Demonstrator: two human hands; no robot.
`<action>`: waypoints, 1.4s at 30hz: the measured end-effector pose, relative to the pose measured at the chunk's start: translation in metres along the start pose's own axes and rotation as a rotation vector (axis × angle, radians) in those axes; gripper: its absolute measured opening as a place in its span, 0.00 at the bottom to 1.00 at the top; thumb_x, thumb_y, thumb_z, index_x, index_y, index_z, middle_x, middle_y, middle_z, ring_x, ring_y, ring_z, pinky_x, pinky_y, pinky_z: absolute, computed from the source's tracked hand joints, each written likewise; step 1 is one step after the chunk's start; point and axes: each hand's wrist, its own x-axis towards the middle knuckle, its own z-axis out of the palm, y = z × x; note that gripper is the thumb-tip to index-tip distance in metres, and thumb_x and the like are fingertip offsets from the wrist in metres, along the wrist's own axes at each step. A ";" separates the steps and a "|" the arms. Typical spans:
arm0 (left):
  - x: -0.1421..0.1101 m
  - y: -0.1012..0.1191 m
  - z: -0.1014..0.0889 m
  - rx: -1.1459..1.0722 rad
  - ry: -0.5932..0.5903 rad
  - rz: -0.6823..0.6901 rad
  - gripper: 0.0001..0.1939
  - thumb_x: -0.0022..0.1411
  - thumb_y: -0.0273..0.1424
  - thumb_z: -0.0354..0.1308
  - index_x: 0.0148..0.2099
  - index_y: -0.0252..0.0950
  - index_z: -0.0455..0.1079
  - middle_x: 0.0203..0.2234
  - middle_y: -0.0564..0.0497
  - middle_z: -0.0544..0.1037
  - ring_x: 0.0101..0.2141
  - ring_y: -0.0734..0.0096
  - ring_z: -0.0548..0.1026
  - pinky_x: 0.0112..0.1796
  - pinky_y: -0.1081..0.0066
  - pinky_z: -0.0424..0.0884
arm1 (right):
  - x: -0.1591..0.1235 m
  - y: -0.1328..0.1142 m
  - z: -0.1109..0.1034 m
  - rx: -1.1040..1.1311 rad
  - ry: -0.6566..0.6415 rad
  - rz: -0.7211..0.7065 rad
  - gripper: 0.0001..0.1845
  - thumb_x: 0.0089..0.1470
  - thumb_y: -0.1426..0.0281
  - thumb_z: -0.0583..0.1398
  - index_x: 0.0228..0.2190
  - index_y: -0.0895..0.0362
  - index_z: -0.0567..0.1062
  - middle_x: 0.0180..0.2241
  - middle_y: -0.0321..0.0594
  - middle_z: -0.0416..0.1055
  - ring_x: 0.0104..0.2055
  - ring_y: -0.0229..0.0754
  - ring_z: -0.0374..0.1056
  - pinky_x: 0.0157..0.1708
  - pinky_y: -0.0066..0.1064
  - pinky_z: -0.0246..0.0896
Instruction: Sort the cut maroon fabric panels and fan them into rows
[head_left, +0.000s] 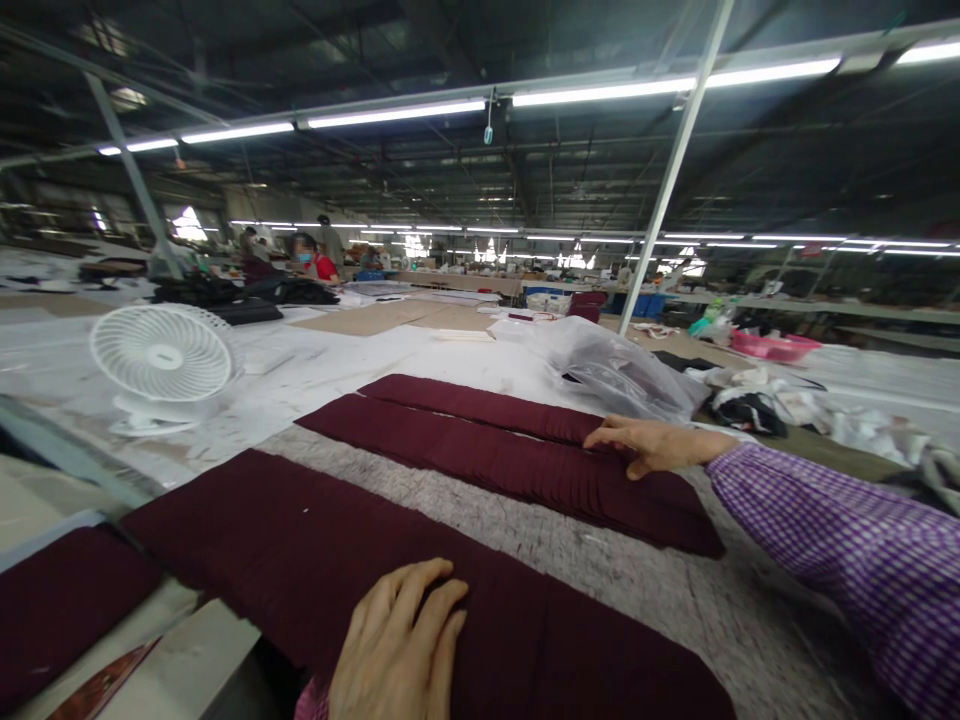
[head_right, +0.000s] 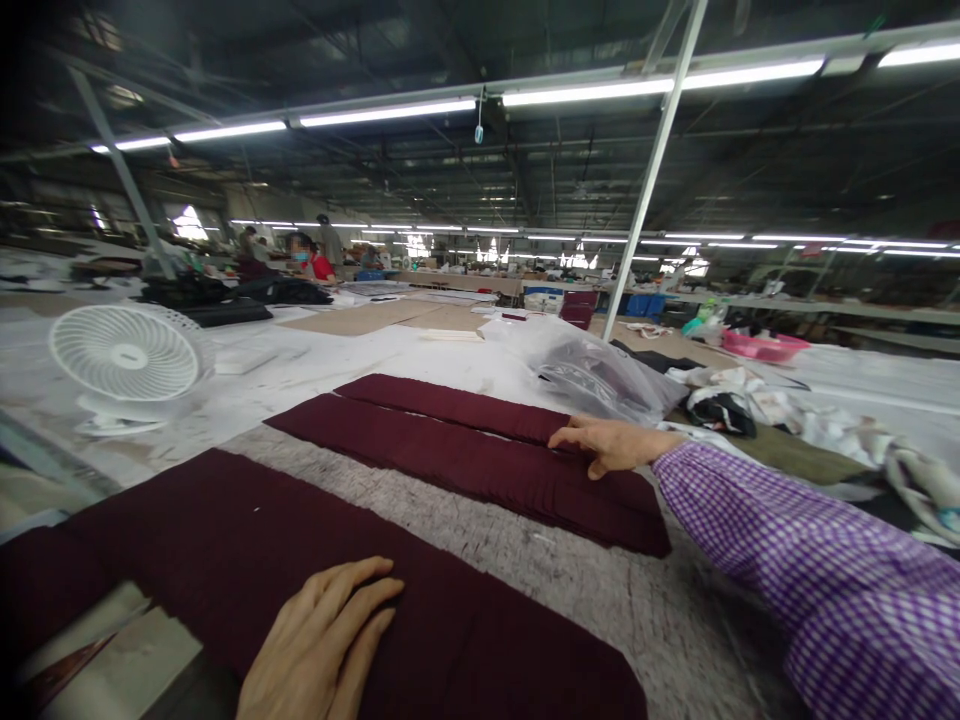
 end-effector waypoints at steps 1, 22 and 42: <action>0.000 0.000 0.000 0.001 0.000 0.001 0.11 0.67 0.29 0.55 0.49 0.44 0.74 0.45 0.53 0.82 0.43 0.65 0.79 0.39 0.67 0.78 | 0.003 -0.004 -0.002 -0.024 -0.017 -0.017 0.41 0.41 0.75 0.62 0.59 0.50 0.67 0.51 0.43 0.61 0.49 0.51 0.65 0.48 0.40 0.61; 0.000 0.000 0.002 -0.007 0.017 -0.002 0.11 0.66 0.28 0.56 0.49 0.44 0.74 0.45 0.54 0.82 0.43 0.65 0.78 0.39 0.67 0.76 | 0.004 0.012 0.004 -0.037 -0.047 0.069 0.21 0.61 0.60 0.63 0.51 0.57 0.70 0.44 0.41 0.71 0.43 0.46 0.69 0.44 0.42 0.67; -0.001 -0.002 0.002 0.010 0.009 0.005 0.10 0.67 0.30 0.56 0.49 0.44 0.73 0.45 0.55 0.82 0.44 0.66 0.78 0.40 0.68 0.75 | -0.010 0.036 0.009 0.177 -0.067 0.170 0.16 0.63 0.58 0.62 0.39 0.59 0.76 0.39 0.38 0.75 0.41 0.45 0.72 0.45 0.42 0.68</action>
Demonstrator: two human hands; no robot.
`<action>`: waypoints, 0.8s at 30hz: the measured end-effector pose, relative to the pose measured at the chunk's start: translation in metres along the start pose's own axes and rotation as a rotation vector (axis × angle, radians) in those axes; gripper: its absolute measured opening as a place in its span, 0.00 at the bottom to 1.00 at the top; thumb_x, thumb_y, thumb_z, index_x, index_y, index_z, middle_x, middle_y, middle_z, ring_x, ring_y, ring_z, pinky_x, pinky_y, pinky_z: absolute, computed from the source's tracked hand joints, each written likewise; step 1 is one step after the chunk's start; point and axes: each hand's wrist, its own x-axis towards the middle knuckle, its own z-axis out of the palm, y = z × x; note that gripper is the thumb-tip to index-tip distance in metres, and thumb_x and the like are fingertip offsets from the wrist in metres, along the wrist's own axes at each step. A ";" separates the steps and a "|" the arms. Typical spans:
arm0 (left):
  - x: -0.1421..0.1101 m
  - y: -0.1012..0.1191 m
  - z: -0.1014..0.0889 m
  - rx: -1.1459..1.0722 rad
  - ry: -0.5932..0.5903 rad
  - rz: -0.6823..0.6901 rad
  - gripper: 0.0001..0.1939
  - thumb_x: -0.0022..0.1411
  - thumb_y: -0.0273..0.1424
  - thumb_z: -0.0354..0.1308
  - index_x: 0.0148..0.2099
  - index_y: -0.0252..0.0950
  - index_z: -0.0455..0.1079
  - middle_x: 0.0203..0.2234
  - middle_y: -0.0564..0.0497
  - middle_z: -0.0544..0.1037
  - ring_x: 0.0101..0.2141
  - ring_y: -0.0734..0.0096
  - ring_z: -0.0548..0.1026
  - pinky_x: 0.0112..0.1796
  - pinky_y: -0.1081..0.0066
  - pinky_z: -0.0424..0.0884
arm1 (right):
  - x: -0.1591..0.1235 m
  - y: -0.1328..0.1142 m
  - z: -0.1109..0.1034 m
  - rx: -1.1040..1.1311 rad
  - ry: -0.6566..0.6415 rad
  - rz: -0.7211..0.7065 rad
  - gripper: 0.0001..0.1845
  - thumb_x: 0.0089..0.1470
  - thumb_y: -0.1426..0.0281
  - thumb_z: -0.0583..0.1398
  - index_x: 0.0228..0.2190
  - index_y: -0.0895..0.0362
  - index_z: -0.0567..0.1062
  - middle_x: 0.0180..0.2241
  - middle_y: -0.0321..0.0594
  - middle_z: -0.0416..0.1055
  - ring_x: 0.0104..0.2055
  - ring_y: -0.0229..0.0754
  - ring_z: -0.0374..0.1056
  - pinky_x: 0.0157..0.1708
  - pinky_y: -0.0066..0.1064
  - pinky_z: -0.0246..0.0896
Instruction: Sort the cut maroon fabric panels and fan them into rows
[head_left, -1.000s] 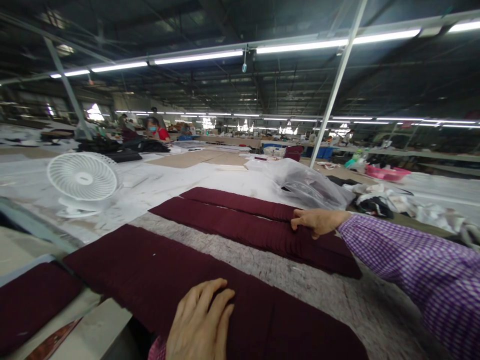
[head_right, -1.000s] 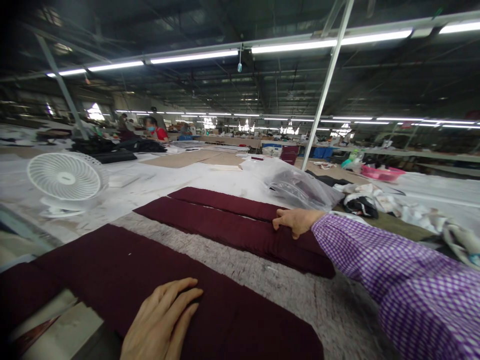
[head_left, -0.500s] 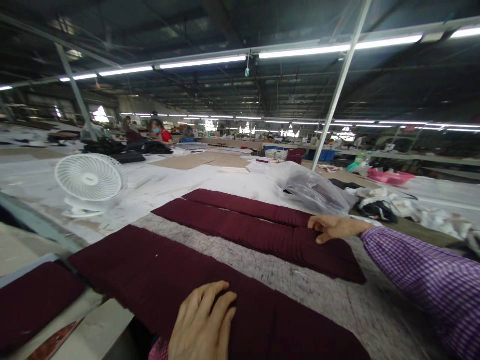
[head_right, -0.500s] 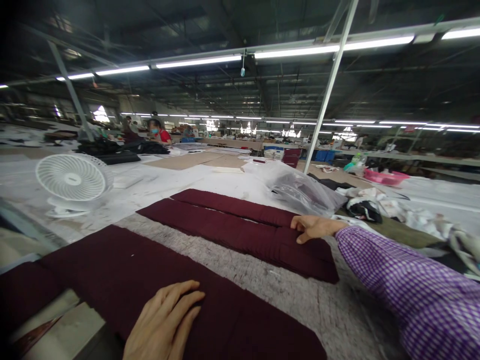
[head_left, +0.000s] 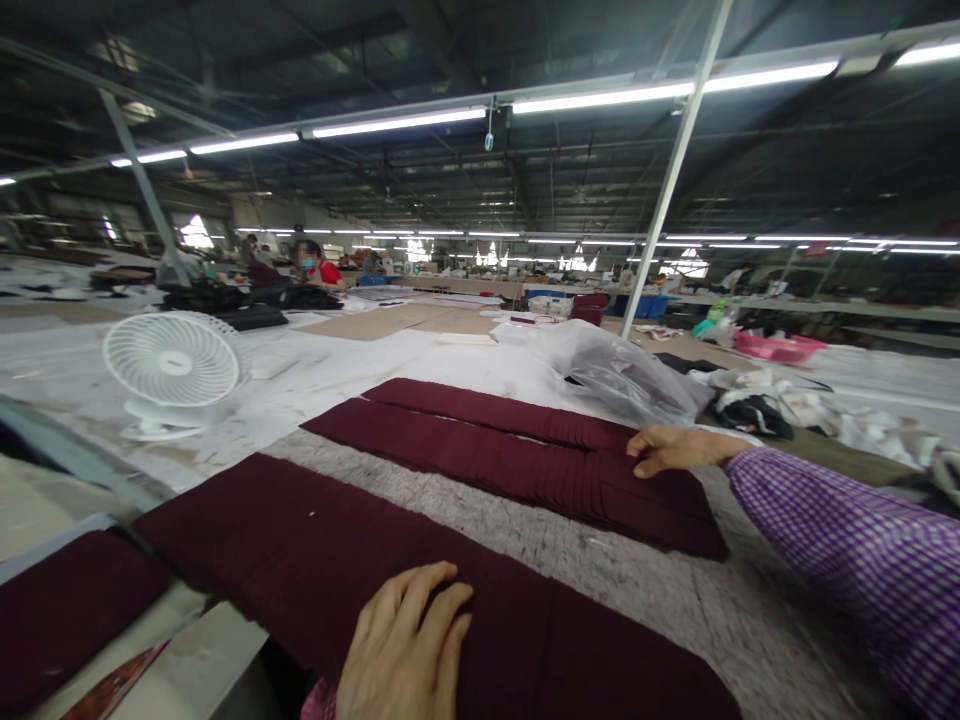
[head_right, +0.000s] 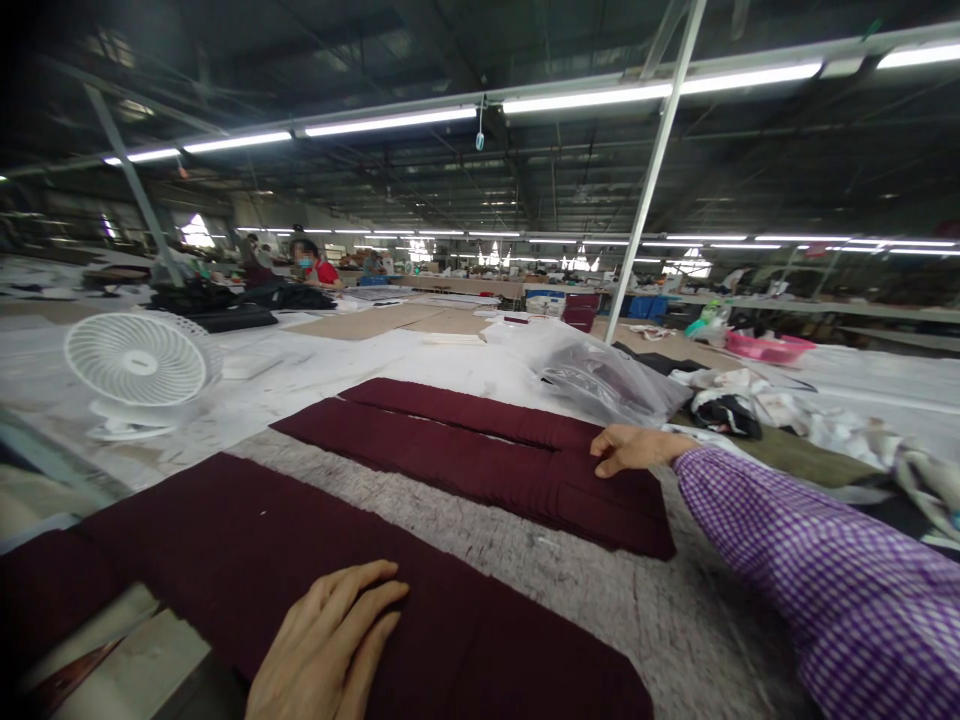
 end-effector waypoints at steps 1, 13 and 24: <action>0.000 0.000 0.000 0.000 0.000 0.002 0.10 0.67 0.30 0.56 0.49 0.44 0.73 0.45 0.55 0.82 0.44 0.66 0.78 0.40 0.68 0.75 | 0.001 0.000 0.000 -0.004 -0.004 0.003 0.16 0.63 0.58 0.62 0.39 0.59 0.76 0.39 0.38 0.75 0.41 0.45 0.72 0.45 0.41 0.68; 0.000 0.001 -0.001 0.006 -0.007 0.000 0.11 0.67 0.30 0.55 0.49 0.44 0.74 0.46 0.54 0.82 0.43 0.65 0.79 0.39 0.68 0.76 | 0.004 0.000 0.006 -0.112 0.065 0.048 0.14 0.63 0.60 0.63 0.42 0.59 0.75 0.41 0.40 0.74 0.43 0.45 0.71 0.46 0.42 0.68; 0.002 0.003 -0.002 -0.040 0.014 -0.026 0.10 0.67 0.29 0.56 0.49 0.43 0.74 0.45 0.53 0.82 0.44 0.65 0.78 0.40 0.68 0.75 | 0.000 -0.023 0.022 -0.231 0.301 -0.049 0.14 0.61 0.63 0.64 0.44 0.58 0.74 0.43 0.42 0.72 0.43 0.45 0.70 0.46 0.42 0.68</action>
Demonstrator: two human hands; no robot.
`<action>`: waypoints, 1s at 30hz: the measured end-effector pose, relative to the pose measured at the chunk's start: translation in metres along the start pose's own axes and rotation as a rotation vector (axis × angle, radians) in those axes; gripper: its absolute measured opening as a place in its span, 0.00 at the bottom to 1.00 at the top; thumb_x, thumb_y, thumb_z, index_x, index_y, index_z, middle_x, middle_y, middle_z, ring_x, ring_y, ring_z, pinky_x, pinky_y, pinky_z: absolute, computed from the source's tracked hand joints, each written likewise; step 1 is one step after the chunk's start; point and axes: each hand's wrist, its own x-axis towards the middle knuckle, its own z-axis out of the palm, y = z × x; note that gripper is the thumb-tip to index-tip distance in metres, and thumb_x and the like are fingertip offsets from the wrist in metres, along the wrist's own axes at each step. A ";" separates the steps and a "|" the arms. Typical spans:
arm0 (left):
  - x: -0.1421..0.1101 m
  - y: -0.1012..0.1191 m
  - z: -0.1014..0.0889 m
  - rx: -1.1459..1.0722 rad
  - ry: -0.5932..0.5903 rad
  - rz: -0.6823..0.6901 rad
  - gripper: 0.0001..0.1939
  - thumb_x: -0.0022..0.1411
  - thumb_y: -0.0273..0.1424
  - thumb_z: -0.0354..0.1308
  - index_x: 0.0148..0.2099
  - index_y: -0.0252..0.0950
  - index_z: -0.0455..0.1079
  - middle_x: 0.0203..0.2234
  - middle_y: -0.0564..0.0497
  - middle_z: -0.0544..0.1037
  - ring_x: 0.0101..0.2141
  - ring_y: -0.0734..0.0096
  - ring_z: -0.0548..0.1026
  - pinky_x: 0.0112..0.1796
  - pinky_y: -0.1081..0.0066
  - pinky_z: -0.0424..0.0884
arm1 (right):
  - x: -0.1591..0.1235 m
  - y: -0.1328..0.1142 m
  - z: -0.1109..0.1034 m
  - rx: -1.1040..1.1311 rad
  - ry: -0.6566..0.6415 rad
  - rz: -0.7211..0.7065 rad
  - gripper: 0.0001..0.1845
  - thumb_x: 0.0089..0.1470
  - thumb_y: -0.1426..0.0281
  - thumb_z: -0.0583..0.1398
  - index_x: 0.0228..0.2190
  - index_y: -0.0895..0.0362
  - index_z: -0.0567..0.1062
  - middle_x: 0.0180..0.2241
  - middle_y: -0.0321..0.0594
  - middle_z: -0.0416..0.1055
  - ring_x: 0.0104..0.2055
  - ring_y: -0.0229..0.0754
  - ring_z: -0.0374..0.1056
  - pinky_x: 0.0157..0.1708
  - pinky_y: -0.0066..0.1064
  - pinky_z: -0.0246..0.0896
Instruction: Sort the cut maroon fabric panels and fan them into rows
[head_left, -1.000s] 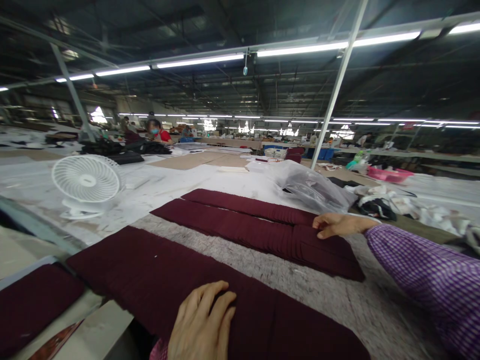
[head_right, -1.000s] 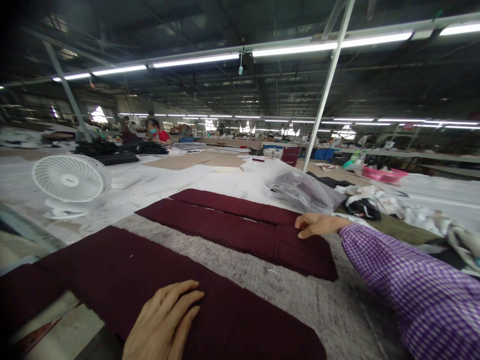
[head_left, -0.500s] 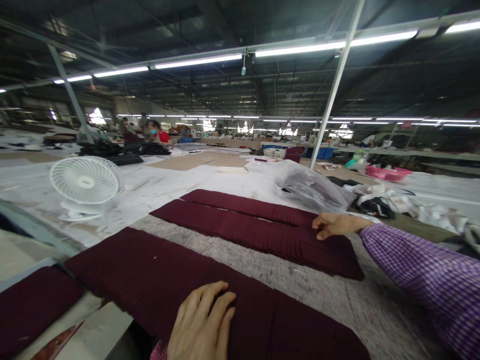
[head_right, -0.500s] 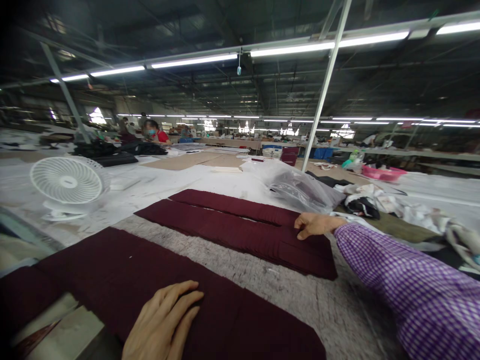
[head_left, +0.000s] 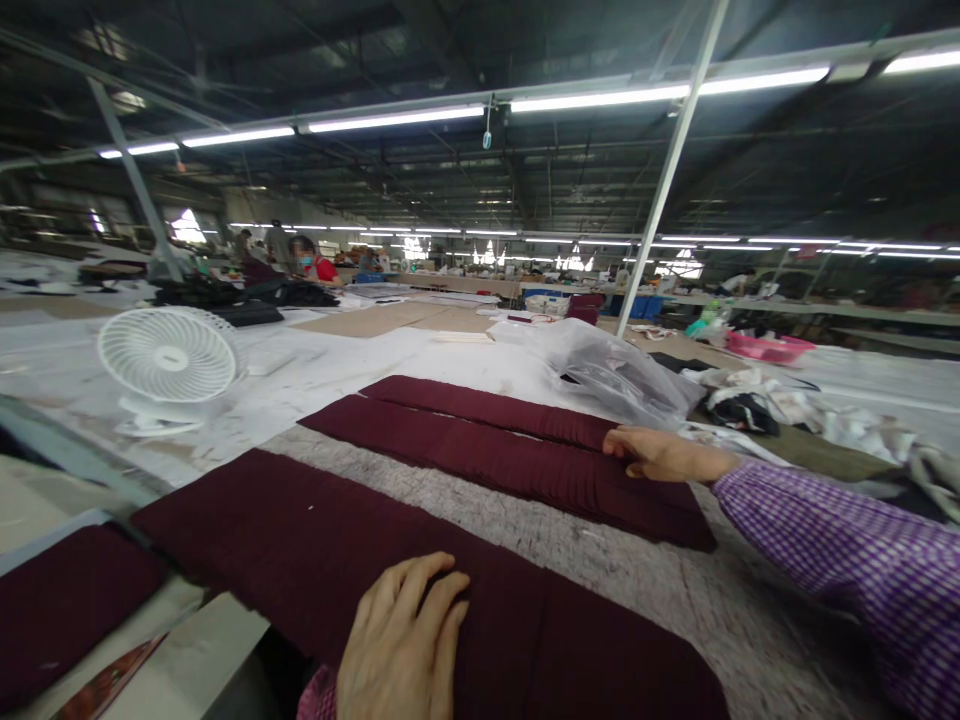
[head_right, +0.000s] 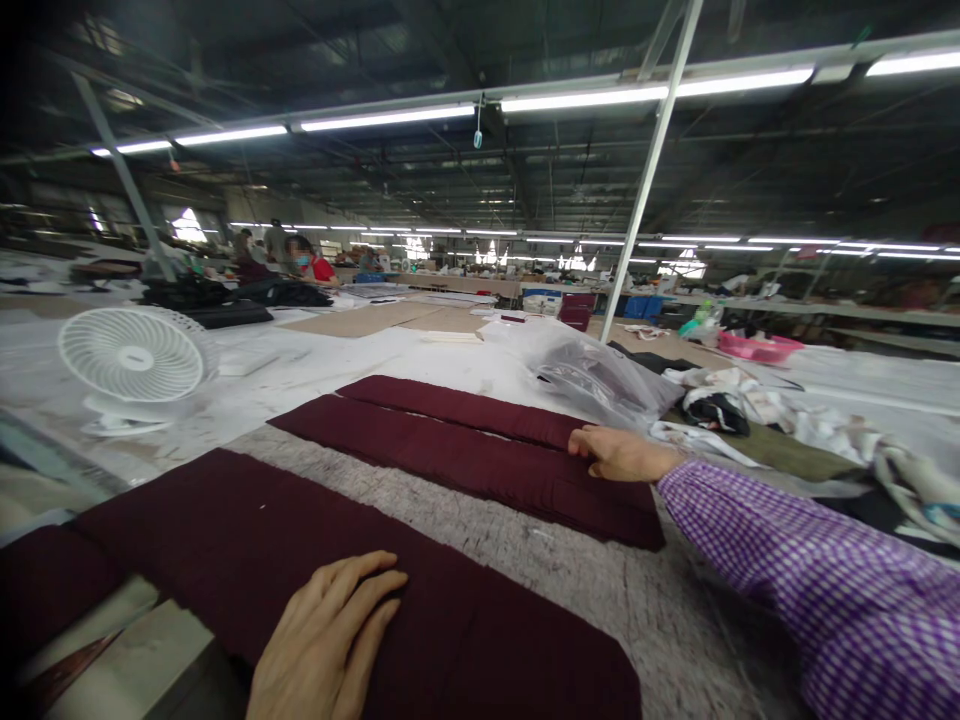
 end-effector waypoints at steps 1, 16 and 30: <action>0.000 0.001 0.000 -0.007 -0.001 -0.011 0.10 0.67 0.29 0.56 0.49 0.43 0.74 0.45 0.53 0.82 0.44 0.65 0.78 0.40 0.67 0.75 | 0.000 -0.003 -0.001 0.006 0.029 -0.011 0.14 0.61 0.63 0.64 0.44 0.58 0.74 0.43 0.43 0.73 0.43 0.45 0.70 0.46 0.42 0.68; 0.003 0.007 0.000 -0.081 -0.014 -0.085 0.10 0.68 0.26 0.55 0.48 0.43 0.74 0.46 0.53 0.81 0.44 0.65 0.77 0.41 0.65 0.73 | -0.017 -0.048 0.059 0.062 0.241 0.027 0.34 0.65 0.54 0.50 0.63 0.63 0.64 0.66 0.58 0.58 0.69 0.61 0.52 0.66 0.56 0.50; 0.004 0.009 0.001 -0.082 0.012 -0.111 0.10 0.67 0.26 0.56 0.45 0.43 0.76 0.45 0.53 0.82 0.43 0.65 0.78 0.40 0.66 0.73 | -0.049 -0.002 0.015 0.022 0.074 -0.006 0.15 0.65 0.58 0.59 0.38 0.57 0.76 0.41 0.42 0.74 0.44 0.46 0.71 0.49 0.44 0.66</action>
